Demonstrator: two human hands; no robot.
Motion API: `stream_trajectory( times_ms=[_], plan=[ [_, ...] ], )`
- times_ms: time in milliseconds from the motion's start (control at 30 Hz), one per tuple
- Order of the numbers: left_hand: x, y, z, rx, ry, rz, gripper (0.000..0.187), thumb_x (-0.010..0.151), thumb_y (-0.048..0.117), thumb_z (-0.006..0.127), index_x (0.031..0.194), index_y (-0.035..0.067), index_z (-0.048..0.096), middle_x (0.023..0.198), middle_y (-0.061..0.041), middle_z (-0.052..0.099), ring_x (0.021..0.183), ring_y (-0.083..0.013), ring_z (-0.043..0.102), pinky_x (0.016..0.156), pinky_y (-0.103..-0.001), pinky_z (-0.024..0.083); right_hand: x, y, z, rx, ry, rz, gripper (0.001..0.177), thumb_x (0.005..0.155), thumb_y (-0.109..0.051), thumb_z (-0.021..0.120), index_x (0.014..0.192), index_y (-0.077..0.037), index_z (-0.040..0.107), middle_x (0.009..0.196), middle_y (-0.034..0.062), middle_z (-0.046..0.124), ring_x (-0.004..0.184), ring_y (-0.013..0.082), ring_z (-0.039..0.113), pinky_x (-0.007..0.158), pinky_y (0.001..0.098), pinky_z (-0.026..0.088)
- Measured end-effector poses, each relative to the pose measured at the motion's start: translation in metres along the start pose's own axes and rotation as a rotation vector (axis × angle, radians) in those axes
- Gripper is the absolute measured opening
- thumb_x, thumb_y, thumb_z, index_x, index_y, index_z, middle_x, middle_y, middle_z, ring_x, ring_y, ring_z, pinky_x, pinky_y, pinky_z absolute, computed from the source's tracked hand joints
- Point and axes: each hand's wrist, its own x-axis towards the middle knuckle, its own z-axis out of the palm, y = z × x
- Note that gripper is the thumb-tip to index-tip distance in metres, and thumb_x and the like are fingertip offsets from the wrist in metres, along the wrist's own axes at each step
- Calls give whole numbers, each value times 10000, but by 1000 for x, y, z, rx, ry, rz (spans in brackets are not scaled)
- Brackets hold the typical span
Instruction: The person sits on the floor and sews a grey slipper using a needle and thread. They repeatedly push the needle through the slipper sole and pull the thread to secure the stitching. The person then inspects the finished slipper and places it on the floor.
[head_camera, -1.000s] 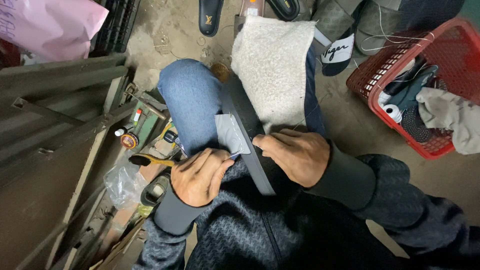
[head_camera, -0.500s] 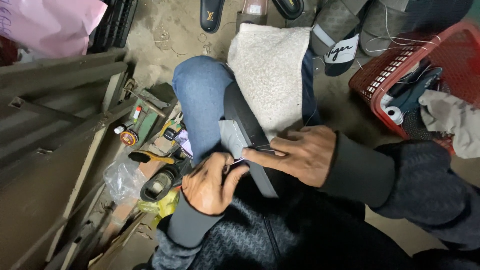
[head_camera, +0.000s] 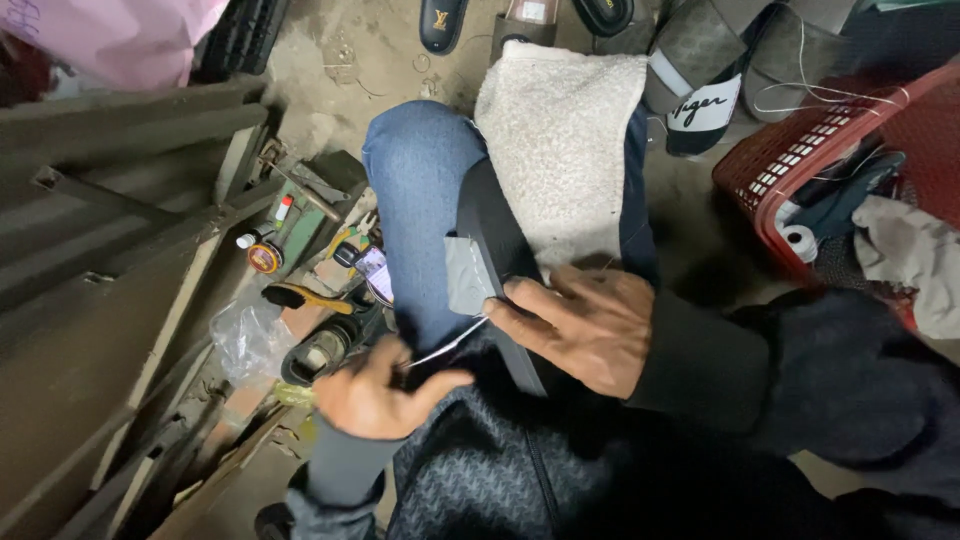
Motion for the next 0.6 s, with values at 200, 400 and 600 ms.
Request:
stream_trajectory(
  times_ms=[200,400,600],
  plan=[
    [-21,-18,-8,-17,37,-94,579,825,738,594,719,171,543,448,18,413,337,-185,399,373,-361,288,9,-10,-17,75,99,46,286,1014,-31,634,1278,-137,670,1381,95,610,961,186,738,772,344,622],
    [-52,-58,-12,0,-111,-346,451,816,663,658,743,219,624,567,-12,588,498,-345,589,511,-431,417,-39,14,-6,102,87,155,387,934,-30,614,1318,-51,653,886,42,636,749,250,639,607,384,504],
    [-13,-13,-13,-41,-4,-111,514,853,658,656,711,182,523,494,25,545,390,-161,536,418,-344,417,-91,-5,42,306,162,139,339,902,-108,782,1227,-88,686,1157,210,675,999,376,731,849,418,669]
  ],
)
